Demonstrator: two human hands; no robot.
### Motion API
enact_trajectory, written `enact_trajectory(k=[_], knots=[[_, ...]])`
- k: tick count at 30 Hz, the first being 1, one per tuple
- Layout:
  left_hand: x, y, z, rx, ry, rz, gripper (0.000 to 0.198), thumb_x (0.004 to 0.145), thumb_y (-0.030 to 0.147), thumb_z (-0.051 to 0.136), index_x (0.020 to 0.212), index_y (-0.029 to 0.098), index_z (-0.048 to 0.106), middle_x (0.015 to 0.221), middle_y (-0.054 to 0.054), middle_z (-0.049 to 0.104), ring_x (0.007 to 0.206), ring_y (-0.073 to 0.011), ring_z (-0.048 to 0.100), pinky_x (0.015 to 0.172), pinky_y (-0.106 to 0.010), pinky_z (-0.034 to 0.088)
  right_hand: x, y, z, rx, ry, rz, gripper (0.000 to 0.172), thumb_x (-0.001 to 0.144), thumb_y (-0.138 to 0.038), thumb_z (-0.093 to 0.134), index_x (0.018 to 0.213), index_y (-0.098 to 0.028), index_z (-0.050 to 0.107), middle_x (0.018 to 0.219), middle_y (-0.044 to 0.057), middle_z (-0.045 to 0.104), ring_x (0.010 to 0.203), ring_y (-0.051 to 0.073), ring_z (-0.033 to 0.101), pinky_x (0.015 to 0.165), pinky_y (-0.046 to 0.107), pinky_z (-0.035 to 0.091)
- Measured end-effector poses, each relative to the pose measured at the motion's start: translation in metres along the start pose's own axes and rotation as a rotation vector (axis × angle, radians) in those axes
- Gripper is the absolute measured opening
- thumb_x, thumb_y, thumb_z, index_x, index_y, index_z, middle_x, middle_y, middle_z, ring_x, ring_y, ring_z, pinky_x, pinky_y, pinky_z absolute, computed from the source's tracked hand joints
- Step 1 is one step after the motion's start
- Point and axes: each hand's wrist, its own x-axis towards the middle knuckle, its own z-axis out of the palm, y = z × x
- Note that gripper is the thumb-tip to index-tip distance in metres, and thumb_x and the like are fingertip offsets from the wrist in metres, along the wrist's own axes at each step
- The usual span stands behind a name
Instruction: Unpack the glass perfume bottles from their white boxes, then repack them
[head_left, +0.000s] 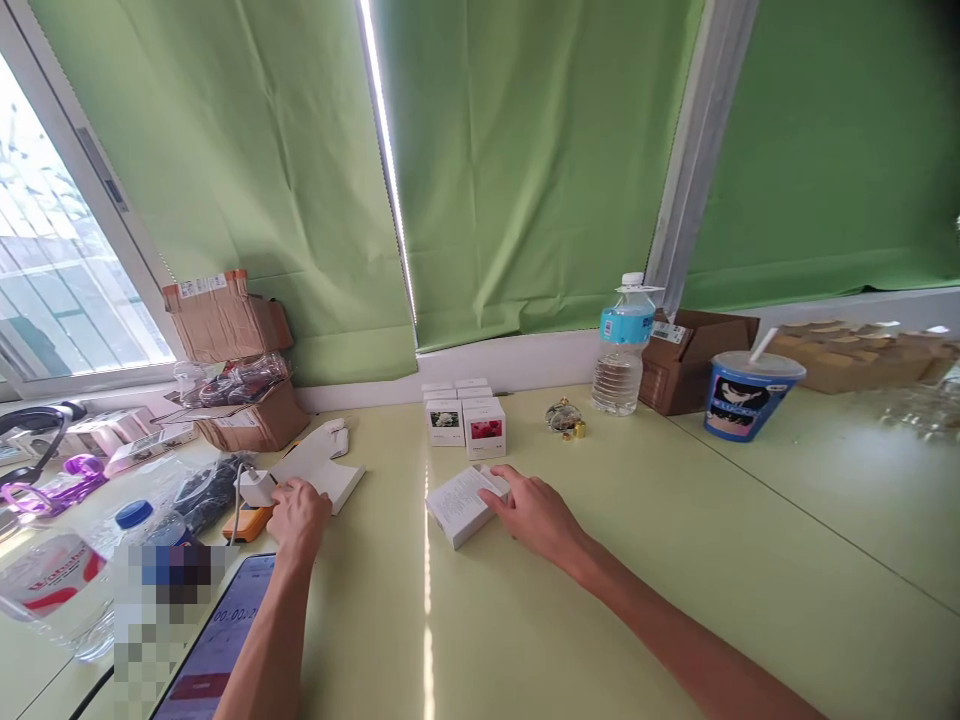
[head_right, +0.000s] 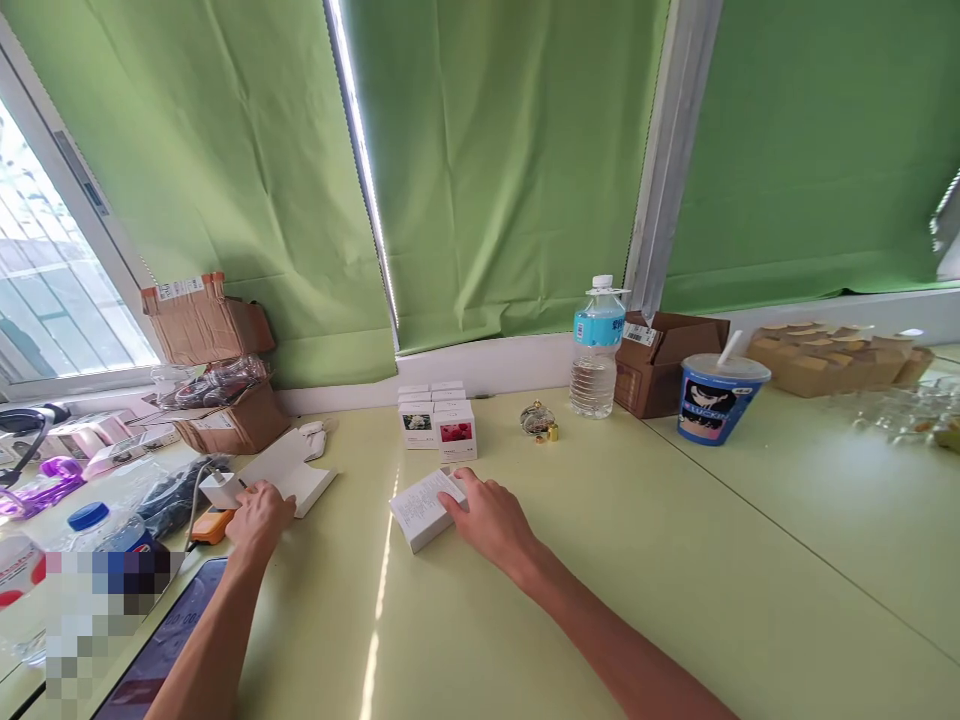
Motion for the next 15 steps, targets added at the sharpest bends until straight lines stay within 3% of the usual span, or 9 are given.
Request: enact_trajectory(k=[4, 8, 12, 15], knots=[[-0.009, 0.009, -0.01, -0.032, 0.036, 0.081, 0.052, 0.084, 0.045, 0.047, 0.118, 0.006, 0.053, 0.122, -0.031, 0.049, 0.1, -0.0448, 0.06, 0.075, -0.054, 0.046, -0.001, 0.001, 0.006, 0.132, -0.107, 0.086, 0.055, 0.087, -0.055, 0.047, 0.128, -0.018, 0.052, 0.051, -0.003, 0.062, 0.051, 0.017, 0.062, 0.059, 0.026, 0.04], [-0.029, 0.03, -0.014, -0.141, 0.024, 0.305, 0.05, 0.087, 0.049, 0.042, 0.121, 0.014, 0.052, 0.122, -0.024, 0.052, 0.101, -0.0405, 0.06, 0.078, -0.053, 0.046, 0.002, 0.007, 0.019, 0.198, -0.1, 0.1, 0.045, 0.085, -0.051, 0.053, 0.115, -0.019, 0.058, 0.046, -0.004, 0.06, 0.05, 0.016, 0.062, 0.054, 0.024, 0.041], [-0.061, 0.056, -0.004, -0.322, -0.096, 0.599, 0.042, 0.089, 0.052, 0.042, 0.116, 0.023, 0.056, 0.121, -0.012, 0.057, 0.098, -0.0262, 0.063, 0.082, -0.038, 0.049, 0.01, 0.012, 0.029, 0.354, -0.149, 0.149, 0.033, 0.084, -0.044, 0.055, 0.103, -0.017, 0.06, 0.053, -0.002, 0.064, 0.043, 0.013, 0.055, 0.045, 0.022, 0.039], [-0.087, 0.07, 0.003, -0.461, -0.24, 0.789, 0.047, 0.087, 0.055, 0.048, 0.122, 0.025, 0.054, 0.126, -0.008, 0.057, 0.102, -0.0224, 0.062, 0.081, -0.032, 0.052, 0.012, 0.01, 0.027, 0.446, -0.098, 0.099, 0.033, 0.085, -0.042, 0.054, 0.106, -0.017, 0.058, 0.058, -0.001, 0.065, 0.043, 0.013, 0.053, 0.042, 0.022, 0.038]])
